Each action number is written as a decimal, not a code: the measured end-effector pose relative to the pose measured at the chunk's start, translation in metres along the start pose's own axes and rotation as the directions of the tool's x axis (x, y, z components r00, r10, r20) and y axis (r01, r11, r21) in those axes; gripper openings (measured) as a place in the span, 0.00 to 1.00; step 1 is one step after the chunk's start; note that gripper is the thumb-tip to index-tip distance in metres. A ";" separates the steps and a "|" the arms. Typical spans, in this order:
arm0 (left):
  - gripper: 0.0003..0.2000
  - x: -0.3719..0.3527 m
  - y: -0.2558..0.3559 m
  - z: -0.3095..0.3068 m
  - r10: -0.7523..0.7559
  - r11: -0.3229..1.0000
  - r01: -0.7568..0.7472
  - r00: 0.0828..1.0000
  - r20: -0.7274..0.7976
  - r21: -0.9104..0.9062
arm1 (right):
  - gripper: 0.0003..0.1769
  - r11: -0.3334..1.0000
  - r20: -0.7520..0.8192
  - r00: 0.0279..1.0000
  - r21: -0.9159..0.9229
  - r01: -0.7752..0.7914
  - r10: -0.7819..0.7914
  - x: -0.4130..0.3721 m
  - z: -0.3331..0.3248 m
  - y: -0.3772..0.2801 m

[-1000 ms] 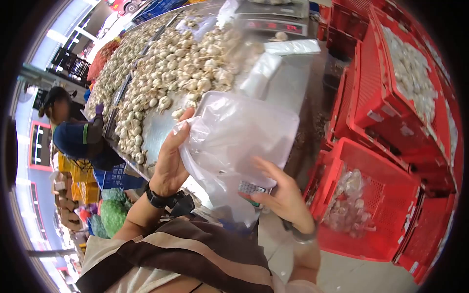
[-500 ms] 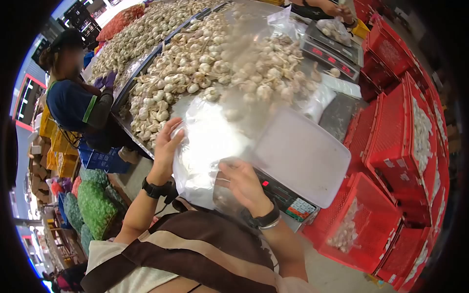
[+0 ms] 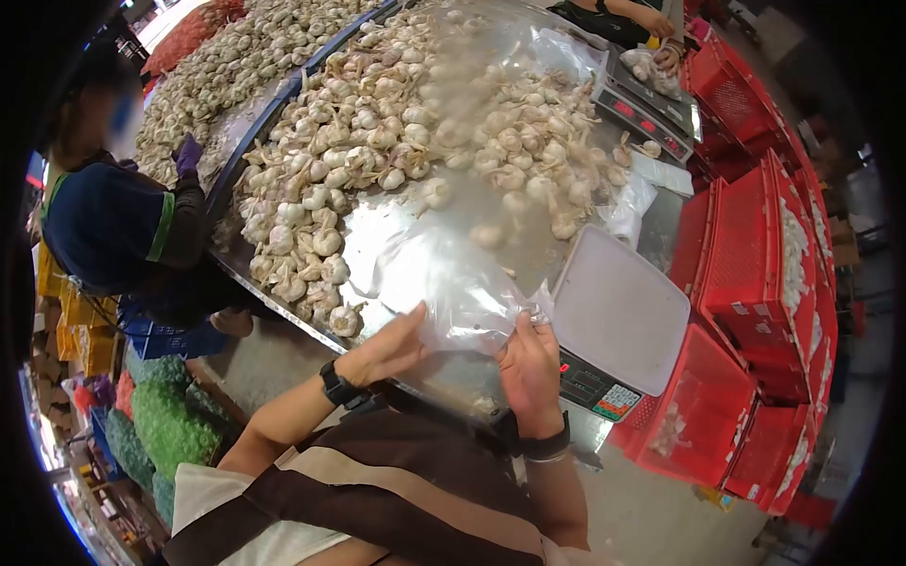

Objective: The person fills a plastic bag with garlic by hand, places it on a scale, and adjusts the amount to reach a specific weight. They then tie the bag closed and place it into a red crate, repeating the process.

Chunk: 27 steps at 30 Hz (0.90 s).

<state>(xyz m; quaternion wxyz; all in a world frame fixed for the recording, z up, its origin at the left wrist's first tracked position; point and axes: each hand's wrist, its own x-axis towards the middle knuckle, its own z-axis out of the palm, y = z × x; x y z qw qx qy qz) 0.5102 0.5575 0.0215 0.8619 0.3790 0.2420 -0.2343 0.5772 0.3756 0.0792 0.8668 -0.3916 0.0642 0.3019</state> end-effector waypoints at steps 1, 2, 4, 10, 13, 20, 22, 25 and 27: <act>0.23 0.003 0.009 0.000 0.070 0.994 -0.076 0.995 -0.074 -0.077 | 0.12 0.999 -0.040 0.998 -0.012 0.045 -0.045 0.001 0.002 0.002; 0.23 0.004 0.016 -0.001 0.070 0.994 -0.075 0.995 -0.064 -0.076 | 0.11 0.996 -0.079 0.993 -0.023 0.089 -0.090 0.002 0.003 0.005; 0.13 0.005 0.029 -0.004 0.365 0.931 -0.363 0.929 -0.055 0.045 | 0.11 0.991 -0.096 0.988 -0.076 0.111 -0.118 0.005 0.006 0.007; 0.07 -0.011 0.056 -0.020 0.595 0.781 -0.433 0.737 -0.322 0.451 | 0.14 0.588 -0.042 0.849 -0.740 0.327 -0.526 0.027 0.009 0.006; 0.09 -0.012 0.051 -0.014 0.687 0.727 -0.628 0.673 -0.274 0.280 | 0.13 0.405 0.150 0.923 -0.865 0.296 -0.354 0.035 0.060 0.014; 0.08 -0.055 0.074 -0.041 0.605 0.514 -0.166 0.766 -0.218 0.842 | 0.07 0.934 0.207 0.925 -0.235 -0.270 0.319 0.078 0.059 0.068; 0.05 -0.062 0.075 -0.097 0.793 0.606 -0.541 0.465 -0.393 0.583 | 0.05 0.893 0.175 0.939 0.296 -0.338 0.297 0.091 0.032 0.059; 0.11 -0.102 0.107 -0.186 0.884 0.454 -0.121 0.186 -0.429 0.883 | 0.05 0.992 0.242 0.963 -0.045 -0.114 0.121 0.103 0.019 0.026; 0.12 -0.090 0.124 -0.139 0.995 0.058 0.023 0.083 -0.060 0.998 | 0.05 0.943 0.271 0.933 -0.298 -0.152 0.236 0.112 0.024 0.037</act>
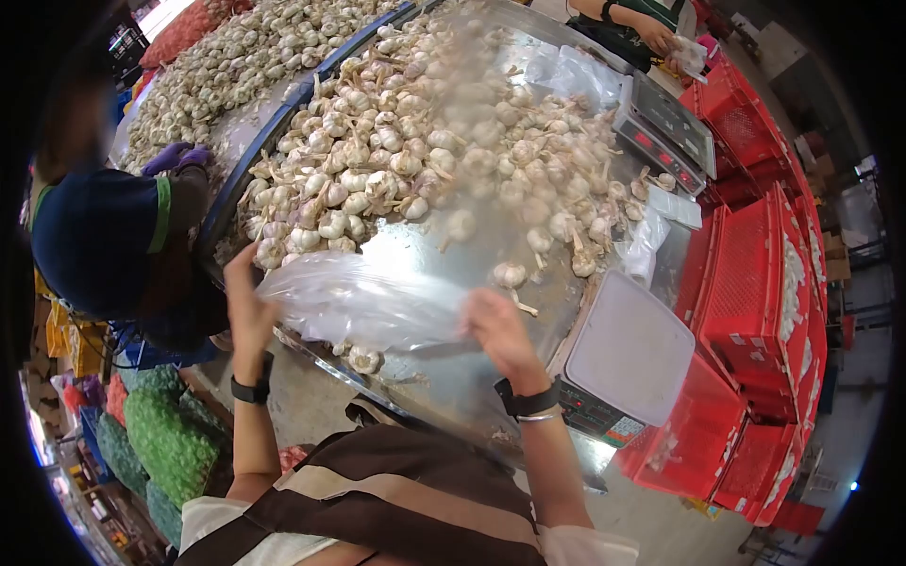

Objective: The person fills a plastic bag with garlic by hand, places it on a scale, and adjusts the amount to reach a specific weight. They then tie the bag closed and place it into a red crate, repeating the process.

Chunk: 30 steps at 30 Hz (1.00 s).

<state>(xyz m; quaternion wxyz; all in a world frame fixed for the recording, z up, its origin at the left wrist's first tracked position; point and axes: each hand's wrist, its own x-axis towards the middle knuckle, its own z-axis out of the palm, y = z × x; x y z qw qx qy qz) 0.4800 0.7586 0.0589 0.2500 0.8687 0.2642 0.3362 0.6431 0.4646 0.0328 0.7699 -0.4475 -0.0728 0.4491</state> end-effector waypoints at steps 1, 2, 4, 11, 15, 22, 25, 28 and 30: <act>0.13 0.004 0.023 0.009 0.390 0.905 -0.374 0.920 -0.045 0.205 | 0.06 0.966 0.042 0.992 -0.238 -0.102 0.115 0.007 0.004 0.005; 0.15 -0.004 0.032 0.019 0.325 0.943 -0.334 0.927 0.187 0.015 | 0.17 0.970 0.052 0.987 -0.198 -0.139 0.152 0.016 0.010 0.006; 0.16 -0.024 0.024 0.037 0.277 0.960 -0.232 0.865 0.418 -0.157 | 0.22 0.824 -0.032 0.996 -0.564 0.054 -0.087 0.041 -0.001 -0.001; 0.07 -0.025 0.020 0.044 -0.403 0.472 0.682 0.730 0.552 -0.558 | 0.34 -0.201 -0.100 0.791 -0.941 -0.273 -0.604 0.097 -0.075 0.040; 0.06 -0.014 0.035 0.029 -0.512 -0.056 0.857 0.415 0.752 -0.512 | 0.34 -0.050 -0.115 0.822 -0.984 -0.171 -0.558 0.135 -0.032 0.016; 0.05 -0.042 0.032 0.064 -0.463 -0.473 0.818 0.085 0.882 -0.327 | 0.29 0.916 -0.172 0.985 -0.398 -0.050 -0.021 0.164 -0.034 -0.003; 0.05 -0.052 0.043 0.084 -0.478 -0.468 0.814 0.093 0.873 -0.343 | 0.33 0.879 0.027 0.994 0.465 -0.106 0.106 0.115 -0.017 -0.019; 0.08 -0.062 0.053 0.102 -0.450 -0.392 0.843 0.175 0.876 -0.369 | 0.36 0.705 0.297 0.955 0.675 -0.217 0.009 0.075 0.017 -0.036; 0.10 -0.069 0.062 0.116 -0.467 -0.367 0.859 0.161 0.869 -0.357 | 0.37 0.693 0.324 0.945 0.673 -0.259 0.037 0.060 0.035 -0.036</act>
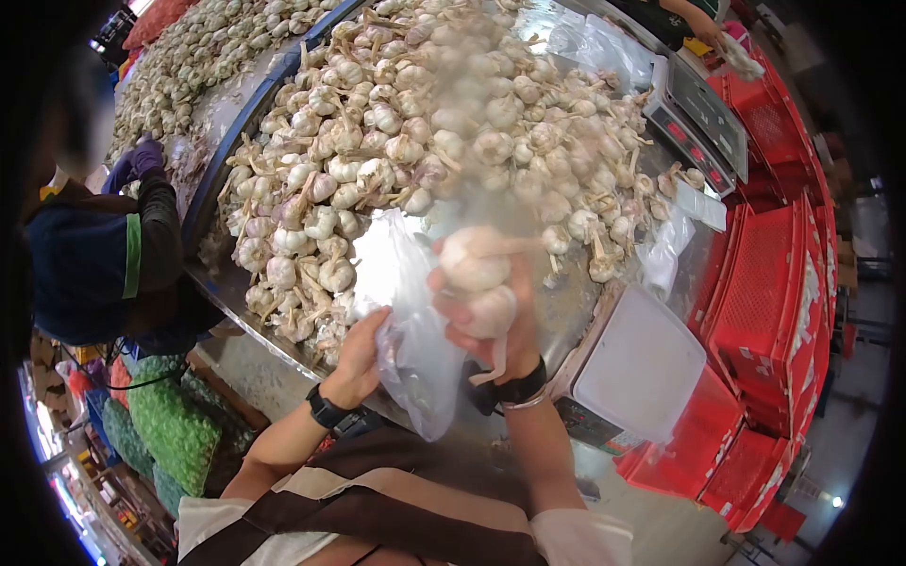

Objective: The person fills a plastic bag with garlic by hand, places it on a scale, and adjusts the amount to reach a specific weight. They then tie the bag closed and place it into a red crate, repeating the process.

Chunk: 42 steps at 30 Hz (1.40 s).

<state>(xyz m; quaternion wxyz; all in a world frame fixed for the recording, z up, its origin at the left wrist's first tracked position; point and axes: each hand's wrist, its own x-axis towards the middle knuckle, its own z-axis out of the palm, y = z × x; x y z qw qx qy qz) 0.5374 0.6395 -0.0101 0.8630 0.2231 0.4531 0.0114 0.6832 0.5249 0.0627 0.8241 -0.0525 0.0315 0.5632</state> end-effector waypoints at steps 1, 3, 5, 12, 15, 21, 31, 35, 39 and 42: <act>0.10 0.002 -0.006 0.000 -0.001 1.000 0.001 1.000 0.000 0.001 | 0.37 0.999 0.000 0.999 0.019 -0.047 0.047 -0.002 0.003 0.008; 0.10 0.005 -0.013 -0.004 -0.023 0.998 0.008 0.973 0.228 0.069 | 0.36 0.996 -0.015 0.996 0.021 -0.091 0.091 -0.003 -0.003 0.024; 0.10 0.008 -0.018 -0.009 0.014 0.999 -0.021 0.977 0.214 0.030 | 0.28 0.911 -0.313 0.948 -0.368 -0.186 0.067 -0.005 -0.008 0.043; 0.11 -0.005 0.012 -0.027 0.216 0.970 -0.215 0.976 0.005 0.116 | 0.27 -0.597 0.076 0.873 -0.757 -0.264 -0.482 -0.053 -0.122 0.066; 0.12 -0.011 0.021 -0.035 0.277 0.893 -0.286 0.958 0.077 0.348 | 0.29 -0.551 -0.138 0.847 -0.704 -0.449 -0.514 -0.065 -0.103 0.046; 0.14 -0.011 0.019 -0.034 0.473 0.626 -0.522 0.845 0.250 0.580 | 0.36 -0.844 0.276 0.899 -0.511 -0.162 -0.340 0.018 -0.070 -0.016; 0.16 -0.008 0.101 0.003 0.648 0.051 -0.681 0.579 0.494 0.731 | 0.45 -0.850 0.068 0.935 -0.445 -0.282 -0.347 0.132 -0.072 -0.022; 0.15 0.053 0.172 0.059 0.505 -0.441 -0.654 0.386 0.772 0.615 | 0.43 -0.889 0.122 0.958 -0.418 -0.186 -0.258 0.122 -0.071 -0.030; 0.16 0.137 0.196 0.092 0.341 -0.584 -0.527 0.530 0.776 0.617 | 0.42 -0.909 0.191 0.962 -0.404 -0.104 -0.195 0.113 -0.068 -0.031; 0.18 0.159 0.197 0.100 0.333 -0.622 -0.477 0.556 0.761 0.621 | 0.41 -0.876 0.186 0.958 -0.471 -0.108 -0.218 0.094 -0.067 -0.031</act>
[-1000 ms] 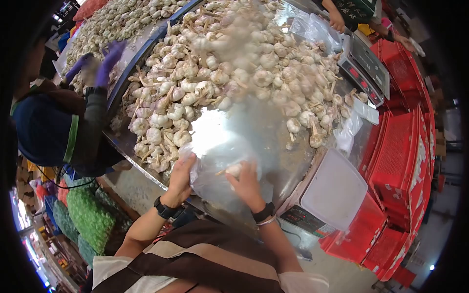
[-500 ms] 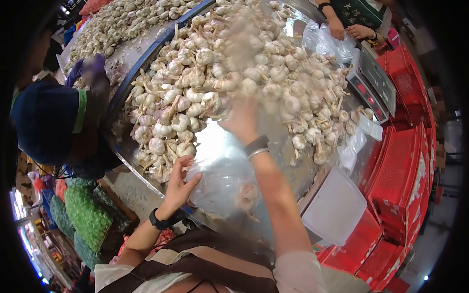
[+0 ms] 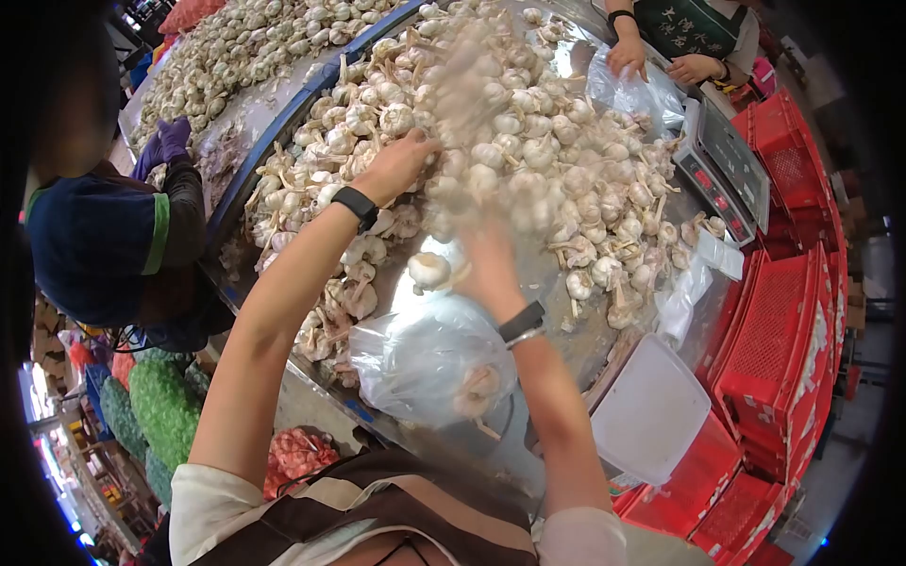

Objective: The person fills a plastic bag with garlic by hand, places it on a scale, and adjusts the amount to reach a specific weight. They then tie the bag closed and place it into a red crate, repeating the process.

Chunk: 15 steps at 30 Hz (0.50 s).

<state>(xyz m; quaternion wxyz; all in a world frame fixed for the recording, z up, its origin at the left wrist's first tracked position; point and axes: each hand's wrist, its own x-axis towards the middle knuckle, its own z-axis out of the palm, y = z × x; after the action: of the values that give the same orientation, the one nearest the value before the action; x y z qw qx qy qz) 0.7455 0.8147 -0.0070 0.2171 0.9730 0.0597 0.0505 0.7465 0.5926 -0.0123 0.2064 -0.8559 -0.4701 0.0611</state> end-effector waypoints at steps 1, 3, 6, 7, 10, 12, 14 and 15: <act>0.18 0.000 0.003 -0.004 0.002 1.000 -0.002 1.000 -0.003 0.003 | 0.41 1.000 -0.004 1.000 0.000 0.001 -0.001 -0.007 0.003 0.007; 0.15 -0.001 0.010 -0.015 -0.018 1.000 0.018 0.997 0.070 0.004 | 0.39 0.920 0.002 0.986 0.359 -0.155 0.165 -0.025 0.005 0.021; 0.12 -0.025 0.019 -0.026 -0.119 0.438 0.100 0.991 0.053 -0.893 | 0.35 -0.105 0.449 0.828 0.891 -0.441 0.334 -0.051 -0.012 0.025; 0.12 -0.036 0.027 -0.031 -0.122 0.444 0.095 0.992 0.046 -0.891 | 0.35 -0.103 0.445 0.834 0.894 -0.437 0.327 -0.059 -0.014 0.027; 0.16 -0.089 0.065 -0.055 -0.127 0.332 0.087 0.991 0.047 -0.939 | 0.34 -0.788 0.306 0.950 0.599 -0.144 0.059 -0.075 -0.018 0.013; 0.18 -0.130 0.085 -0.052 -0.134 0.092 0.086 0.988 0.073 -0.992 | 0.36 -0.811 0.296 0.953 0.571 -0.125 0.061 -0.086 -0.022 0.002; 0.18 -0.179 0.090 -0.052 -0.159 -0.006 0.143 0.977 0.143 -0.990 | 0.40 -0.797 0.276 0.959 0.593 -0.112 0.070 -0.092 -0.023 -0.009; 0.17 -0.208 0.092 -0.057 -0.173 -0.014 0.225 0.959 0.224 -0.974 | 0.42 -0.757 0.269 0.962 0.640 -0.135 0.056 -0.099 -0.024 -0.011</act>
<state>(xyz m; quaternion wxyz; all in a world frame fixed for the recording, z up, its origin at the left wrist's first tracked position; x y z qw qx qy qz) 0.5417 0.7272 0.0691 0.8397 0.5239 0.1405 0.0283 0.6909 0.5084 0.0055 0.8471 -0.1698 0.0057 0.5035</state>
